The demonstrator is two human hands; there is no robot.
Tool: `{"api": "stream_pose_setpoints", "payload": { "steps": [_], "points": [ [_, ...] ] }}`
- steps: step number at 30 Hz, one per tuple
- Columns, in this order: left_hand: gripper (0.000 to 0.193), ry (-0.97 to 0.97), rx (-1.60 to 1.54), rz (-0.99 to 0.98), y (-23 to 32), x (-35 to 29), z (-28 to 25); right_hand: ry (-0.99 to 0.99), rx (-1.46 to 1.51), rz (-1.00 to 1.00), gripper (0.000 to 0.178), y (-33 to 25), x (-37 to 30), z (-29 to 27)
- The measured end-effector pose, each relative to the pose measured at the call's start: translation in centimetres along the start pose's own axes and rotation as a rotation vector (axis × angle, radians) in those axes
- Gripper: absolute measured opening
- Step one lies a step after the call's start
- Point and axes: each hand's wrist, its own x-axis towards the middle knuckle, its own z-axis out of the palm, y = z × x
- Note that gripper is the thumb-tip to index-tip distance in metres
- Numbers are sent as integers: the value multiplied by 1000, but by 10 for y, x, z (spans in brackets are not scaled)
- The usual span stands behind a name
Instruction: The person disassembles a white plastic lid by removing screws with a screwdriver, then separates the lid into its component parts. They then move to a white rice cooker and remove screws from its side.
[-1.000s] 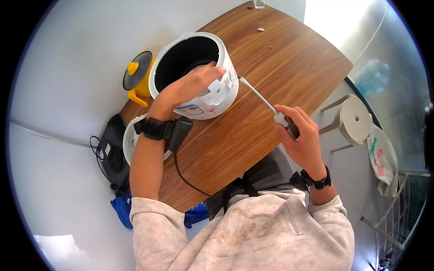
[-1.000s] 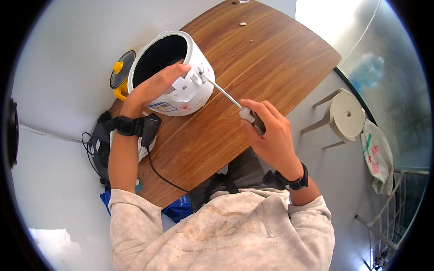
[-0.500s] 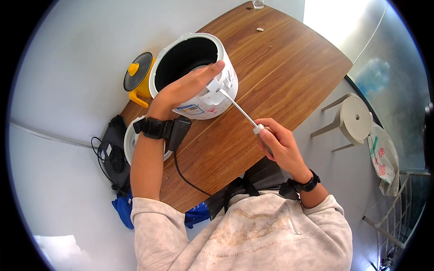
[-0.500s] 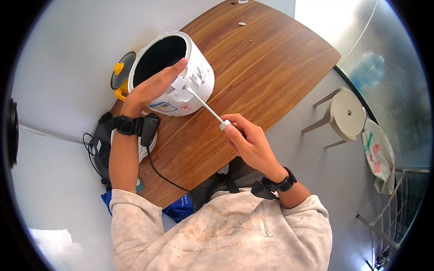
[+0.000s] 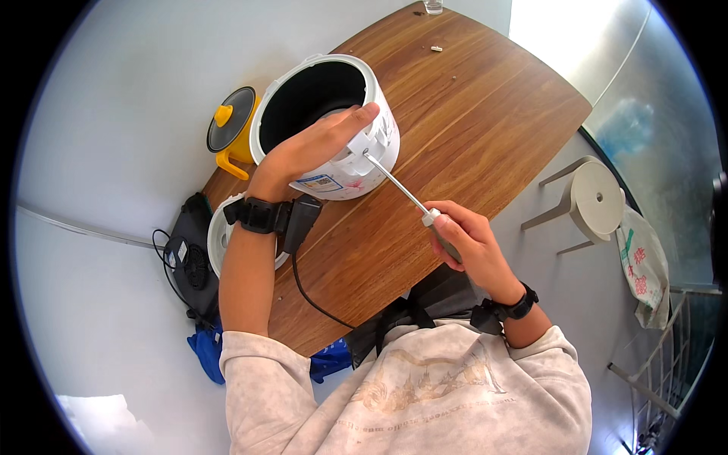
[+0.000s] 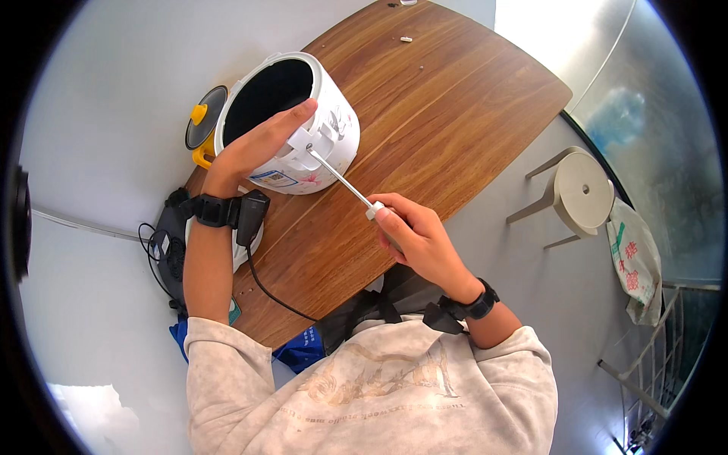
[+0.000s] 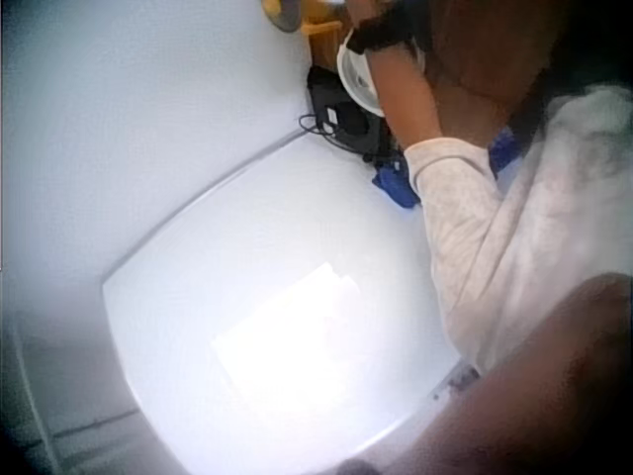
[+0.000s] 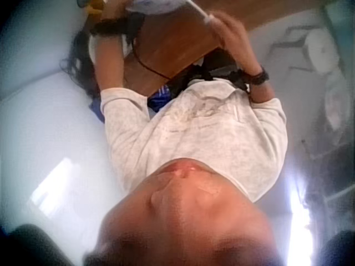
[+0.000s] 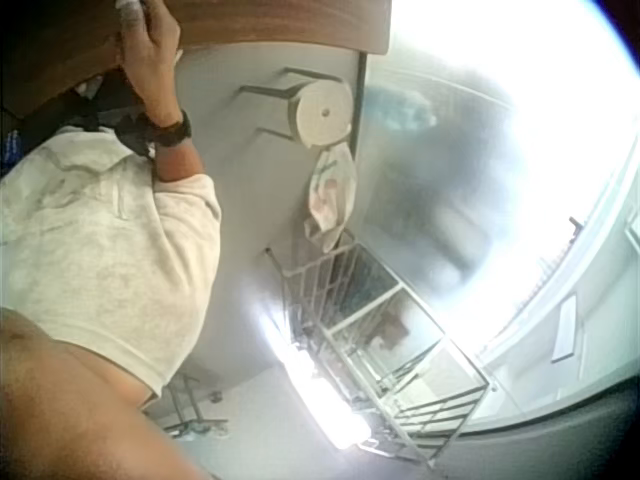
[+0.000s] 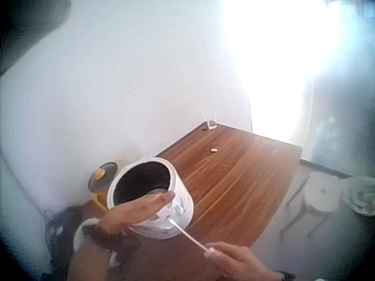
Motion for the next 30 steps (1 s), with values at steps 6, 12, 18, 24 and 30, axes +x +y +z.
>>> {"api": "stream_pose_setpoints", "payload": {
  "steps": [6,12,18,24,30],
  "points": [
    [97,18,-3,-22,1,-1,1,-78,166,115,36,0,5,-10],
    [98,9,8,-10,3,-2,0,-87,247,141,37,0,6,-12],
    [99,-8,9,2,0,1,-1,-88,257,142,37,1,7,-14],
    [94,65,30,-82,4,-5,2,-44,58,109,37,-23,9,-14],
    [81,-15,35,-29,2,-3,2,22,-498,-246,26,-43,14,-25]
  ]
}}
